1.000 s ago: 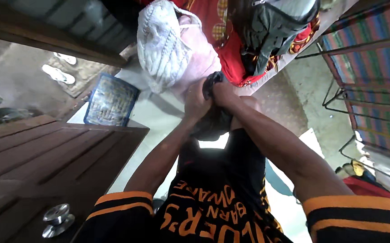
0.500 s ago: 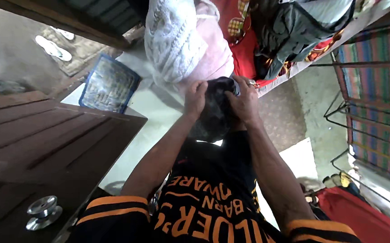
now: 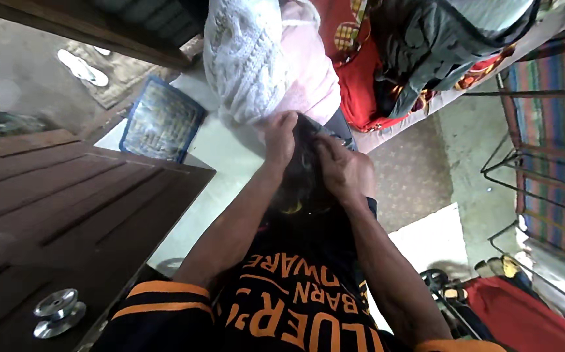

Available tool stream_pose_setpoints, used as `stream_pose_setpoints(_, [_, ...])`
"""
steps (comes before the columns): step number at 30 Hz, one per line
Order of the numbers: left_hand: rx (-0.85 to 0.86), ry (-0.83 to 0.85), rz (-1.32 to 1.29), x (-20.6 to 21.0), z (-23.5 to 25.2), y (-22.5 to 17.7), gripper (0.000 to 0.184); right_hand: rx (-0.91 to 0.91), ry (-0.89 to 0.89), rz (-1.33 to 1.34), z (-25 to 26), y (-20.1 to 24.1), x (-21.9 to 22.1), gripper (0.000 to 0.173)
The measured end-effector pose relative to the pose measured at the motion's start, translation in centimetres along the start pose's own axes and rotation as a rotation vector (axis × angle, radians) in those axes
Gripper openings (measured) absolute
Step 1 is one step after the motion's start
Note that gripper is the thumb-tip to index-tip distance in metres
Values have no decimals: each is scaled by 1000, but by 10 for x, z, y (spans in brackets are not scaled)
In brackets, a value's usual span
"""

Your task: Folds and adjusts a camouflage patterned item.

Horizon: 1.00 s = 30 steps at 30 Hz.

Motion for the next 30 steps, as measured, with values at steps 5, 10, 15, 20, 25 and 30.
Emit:
stream_pose_setpoints(5, [42,65,63,0,0,-1,23,-146,-196,-90,19,10,-27,29])
stream_pose_setpoints(10, [-12,35,120,-3,-1,-5,23,-468,-224,-236,45,27,-10,17])
stream_pose_setpoints(15, [-86,52,109,-8,9,0,26,-466,-117,-98,64,11,3,18])
stream_pose_setpoints(20, [-109,137,59,-5,7,0,27,-392,-75,-87,74,0,5,22])
stream_pose_setpoints(25, [-124,113,47,-6,10,1,15,-559,-315,-421,50,26,-7,25])
stream_pose_setpoints(30, [-156,107,6,-10,12,0,19,-322,-162,-301,63,21,8,29])
Point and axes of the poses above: each hand's wrist, its own z-axis towards the middle knuckle, its own x-axis out of the palm, y = z × x, the point moved 8 cm from there along z, towards the middle knuckle, and after that the axes turned 10 degrees about -z, right-handed, at the moved point
